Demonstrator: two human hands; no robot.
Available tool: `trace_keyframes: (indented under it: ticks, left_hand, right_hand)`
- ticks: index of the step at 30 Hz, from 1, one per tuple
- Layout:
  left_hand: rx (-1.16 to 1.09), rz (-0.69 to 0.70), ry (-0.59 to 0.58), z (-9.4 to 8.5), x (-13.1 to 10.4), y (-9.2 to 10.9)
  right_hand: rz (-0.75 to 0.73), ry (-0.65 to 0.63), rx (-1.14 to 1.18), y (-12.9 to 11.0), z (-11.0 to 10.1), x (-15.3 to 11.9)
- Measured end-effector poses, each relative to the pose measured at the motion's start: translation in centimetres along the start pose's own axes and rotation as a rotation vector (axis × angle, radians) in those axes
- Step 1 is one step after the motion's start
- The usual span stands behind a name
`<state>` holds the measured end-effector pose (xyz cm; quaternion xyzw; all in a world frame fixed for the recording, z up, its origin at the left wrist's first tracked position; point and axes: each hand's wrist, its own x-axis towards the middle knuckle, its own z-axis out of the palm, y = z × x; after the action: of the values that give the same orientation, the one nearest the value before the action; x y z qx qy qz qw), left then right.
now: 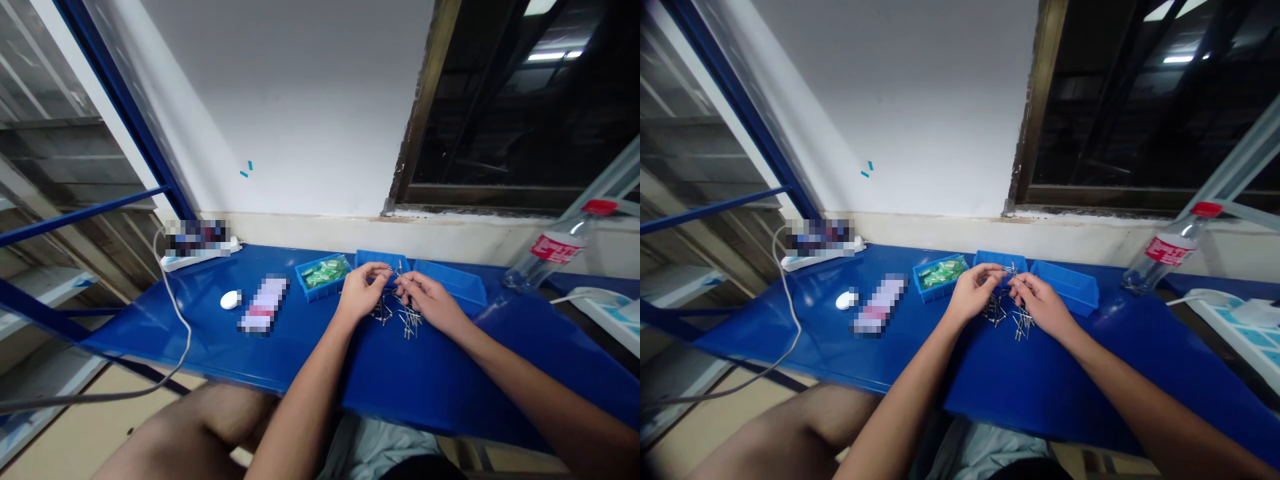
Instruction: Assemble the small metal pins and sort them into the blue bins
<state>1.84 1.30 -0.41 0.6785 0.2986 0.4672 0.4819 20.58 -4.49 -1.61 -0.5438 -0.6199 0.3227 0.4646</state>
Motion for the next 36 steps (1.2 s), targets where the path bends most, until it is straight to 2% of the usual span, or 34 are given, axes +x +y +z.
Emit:
trace_keyframes:
  ticks: [6, 9, 11, 15, 18, 22, 27, 31, 36]
  left_hand:
    - [-0.018, -0.024, 0.085, -0.2, 0.1, 0.2]
    - [-0.026, -0.029, 0.136, -0.3, 0.0, 0.5]
    - [-0.026, -0.027, 0.150, -0.3, 0.0, 0.6]
    - [-0.028, -0.024, 0.150, -0.3, 0.0, 0.5]
    - [-0.020, -0.020, 0.145, -0.3, 0.0, 0.5]
    - [0.003, -0.025, 0.134, -0.3, 0.0, 0.5]
    - [0.034, -0.014, 0.115, -0.2, 0.0, 0.4]
    - [0.074, 0.013, 0.117, -0.3, -0.1, 0.3]
    - [0.182, 0.012, 0.074, -0.4, -0.4, 0.5]
  right_hand:
    - [0.061, 0.037, 0.089, 0.5, -0.2, 0.8]
    - [0.062, 0.059, -0.062, 0.1, -0.1, 0.7]
    - [-0.046, 0.054, -0.242, 0.0, 0.1, 0.5]
    - [-0.419, -0.053, -0.512, 0.6, 0.6, 0.3]
    - [-0.536, -0.139, -0.588, 1.4, 0.8, 0.4]
    - [-0.561, -0.171, -0.636, 1.8, 0.6, 0.7]
    - [-0.574, -0.138, -0.662, 1.7, 0.4, 0.7]
    - [-0.534, -0.021, -0.626, 1.2, 0.5, 0.4]
    - [-0.449, 0.140, -0.456, -0.2, 0.6, -0.1]
